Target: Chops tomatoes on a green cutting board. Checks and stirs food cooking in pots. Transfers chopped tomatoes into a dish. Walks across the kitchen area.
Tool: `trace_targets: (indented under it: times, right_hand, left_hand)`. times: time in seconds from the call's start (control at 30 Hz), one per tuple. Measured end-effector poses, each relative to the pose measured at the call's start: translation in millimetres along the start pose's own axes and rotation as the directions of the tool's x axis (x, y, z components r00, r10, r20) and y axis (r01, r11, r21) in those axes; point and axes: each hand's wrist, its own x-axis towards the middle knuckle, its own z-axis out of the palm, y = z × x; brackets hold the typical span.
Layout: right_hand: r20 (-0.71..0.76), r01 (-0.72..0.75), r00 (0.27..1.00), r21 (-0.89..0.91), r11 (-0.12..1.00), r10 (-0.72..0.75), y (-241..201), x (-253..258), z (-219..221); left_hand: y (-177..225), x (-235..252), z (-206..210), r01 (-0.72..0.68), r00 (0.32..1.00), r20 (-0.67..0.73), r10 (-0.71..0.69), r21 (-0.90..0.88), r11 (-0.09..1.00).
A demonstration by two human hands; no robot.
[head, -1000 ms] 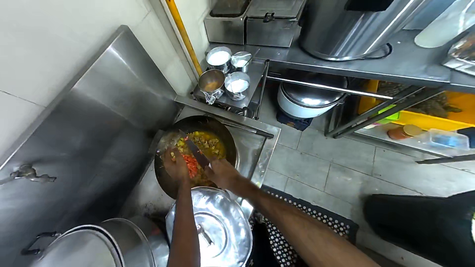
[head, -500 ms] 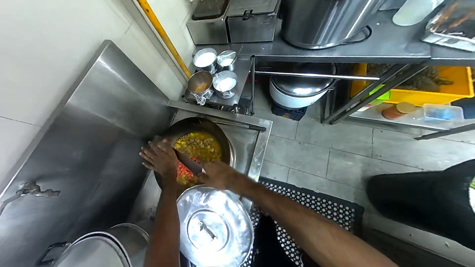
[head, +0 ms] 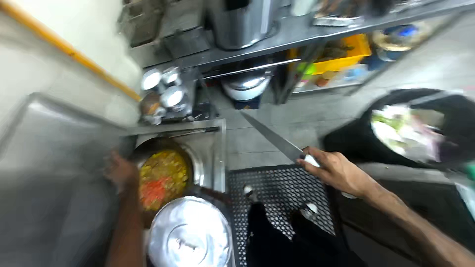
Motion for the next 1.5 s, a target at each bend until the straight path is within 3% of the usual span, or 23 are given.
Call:
trace_targets:
  times: [0.07,0.1,0.17,0.23,0.3,0.37,0.43,0.5,0.57,0.67,0.73,0.87,1.0,1.07,1.17,1.27,1.37,1.5]
  right_hand:
    - [-0.205,-0.252,0.945,0.045,0.967,0.256,59,-80,-25]
    - [-0.306,-0.378,0.868,0.104,0.920,0.391,85,-123,-34]
    - [-0.477,-0.545,0.624,0.302,0.782,0.619,129,-213,-45]
    - [-0.562,-0.557,0.333,0.531,0.639,0.757,163,-298,-48]
    - [-0.549,-0.554,0.068,0.674,0.490,0.833,192,-376,-39]
    - [-0.494,-0.544,-0.106,0.755,0.365,0.863,221,-446,-21]
    - [-0.431,-0.487,-0.188,0.821,0.297,0.883,244,-496,1]
    - [-0.395,-0.463,-0.178,0.842,0.278,0.901,265,-527,6]
    - [-0.390,-0.516,-0.111,0.809,0.283,0.914,294,-543,-5]
    - [-0.366,-0.633,-0.008,0.722,0.279,0.930,330,-550,-30]
    - [-0.340,-0.647,0.058,0.703,0.295,0.938,352,-548,-45]
    - [-0.252,-0.642,0.151,0.710,0.289,0.956,368,-540,-68]
    - [-0.222,-0.731,0.291,0.575,0.366,0.931,364,-533,-69]
    - [-0.233,-0.763,0.328,0.506,0.402,0.916,353,-529,-65]
    - [-0.275,-0.789,0.278,0.480,0.382,0.920,333,-530,-52]
    - [-0.283,-0.727,0.093,0.636,0.259,0.955,311,-526,-30]
    - [-0.166,-0.550,-0.050,0.828,0.111,0.985,287,-502,-11]
    - [-0.073,-0.374,-0.068,0.926,0.043,0.995,264,-454,6]
  left_hand:
    - [82,-3,-26,-0.207,0.967,-0.175,0.185,-0.123,0.970]
    - [131,-12,-45,-0.298,0.935,-0.261,0.239,-0.215,0.930]
    - [227,-41,-81,-0.458,0.871,-0.380,0.312,-0.396,0.796]
    - [319,-86,-112,-0.620,0.783,-0.455,0.424,-0.510,0.596]
    - [407,-148,-136,-0.710,0.690,-0.469,0.551,-0.587,0.390]
    - [494,-220,-146,-0.716,0.600,-0.474,0.645,-0.679,0.166]
    - [571,-301,-146,-0.654,0.510,-0.459,0.727,-0.756,-0.019]
    - [636,-391,-145,-0.529,0.439,-0.409,0.800,-0.837,-0.138]
    - [688,-479,-139,-0.396,0.391,-0.345,0.853,-0.900,-0.183]
    - [734,-594,-111,-0.286,0.337,-0.225,0.914,-0.950,-0.128]
    - [755,-650,-89,-0.335,0.240,-0.162,0.957,-0.939,-0.075]
    - [798,-706,-59,-0.515,0.048,-0.216,0.975,-0.842,-0.162]
    - [873,-708,-50,-0.545,-0.084,-0.250,0.965,-0.799,-0.255]
    - [915,-704,-44,-0.553,-0.165,-0.337,0.927,-0.747,-0.370]
    - [957,-701,-46,-0.488,-0.364,-0.334,0.869,-0.726,-0.484]
    - [958,-703,-39,-0.426,-0.502,-0.330,0.799,-0.710,-0.561]
    - [932,-701,-37,-0.377,-0.544,-0.301,0.783,-0.746,-0.549]
    - [895,-696,-39,-0.271,-0.508,-0.325,0.798,-0.819,-0.506]
